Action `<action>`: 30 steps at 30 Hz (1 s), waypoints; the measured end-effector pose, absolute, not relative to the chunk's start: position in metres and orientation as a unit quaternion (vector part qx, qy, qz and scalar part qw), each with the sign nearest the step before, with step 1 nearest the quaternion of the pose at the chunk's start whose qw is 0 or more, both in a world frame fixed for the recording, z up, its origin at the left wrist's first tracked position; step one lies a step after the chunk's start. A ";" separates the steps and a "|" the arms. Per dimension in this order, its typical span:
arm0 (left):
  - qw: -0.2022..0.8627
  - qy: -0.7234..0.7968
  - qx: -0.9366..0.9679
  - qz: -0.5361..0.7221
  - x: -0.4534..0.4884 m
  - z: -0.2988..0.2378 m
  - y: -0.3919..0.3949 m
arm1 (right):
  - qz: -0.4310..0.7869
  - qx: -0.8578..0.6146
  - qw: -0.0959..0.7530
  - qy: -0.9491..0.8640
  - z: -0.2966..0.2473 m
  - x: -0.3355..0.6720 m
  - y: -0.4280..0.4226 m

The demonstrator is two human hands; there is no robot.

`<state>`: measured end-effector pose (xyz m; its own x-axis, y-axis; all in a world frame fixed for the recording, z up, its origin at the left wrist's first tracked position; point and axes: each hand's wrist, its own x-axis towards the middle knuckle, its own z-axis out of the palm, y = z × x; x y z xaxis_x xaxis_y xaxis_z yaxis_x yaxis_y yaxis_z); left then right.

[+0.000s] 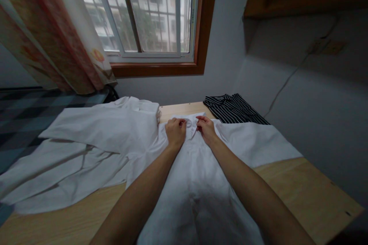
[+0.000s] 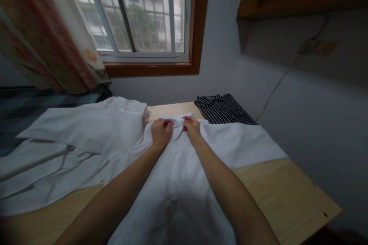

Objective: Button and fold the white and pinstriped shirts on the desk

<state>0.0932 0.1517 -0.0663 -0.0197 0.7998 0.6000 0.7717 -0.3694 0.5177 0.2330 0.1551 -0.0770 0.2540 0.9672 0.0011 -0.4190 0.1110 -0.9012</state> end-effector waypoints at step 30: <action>0.080 0.529 0.735 0.416 0.094 -0.068 0.156 | 0.280 -0.492 0.614 -0.550 -0.083 0.220 0.146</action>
<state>0.0941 0.1562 -0.0681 0.0933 0.8446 0.5271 0.7111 -0.4271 0.5585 0.2203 0.1459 -0.0834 0.2384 0.8854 0.3990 0.1969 0.3582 -0.9126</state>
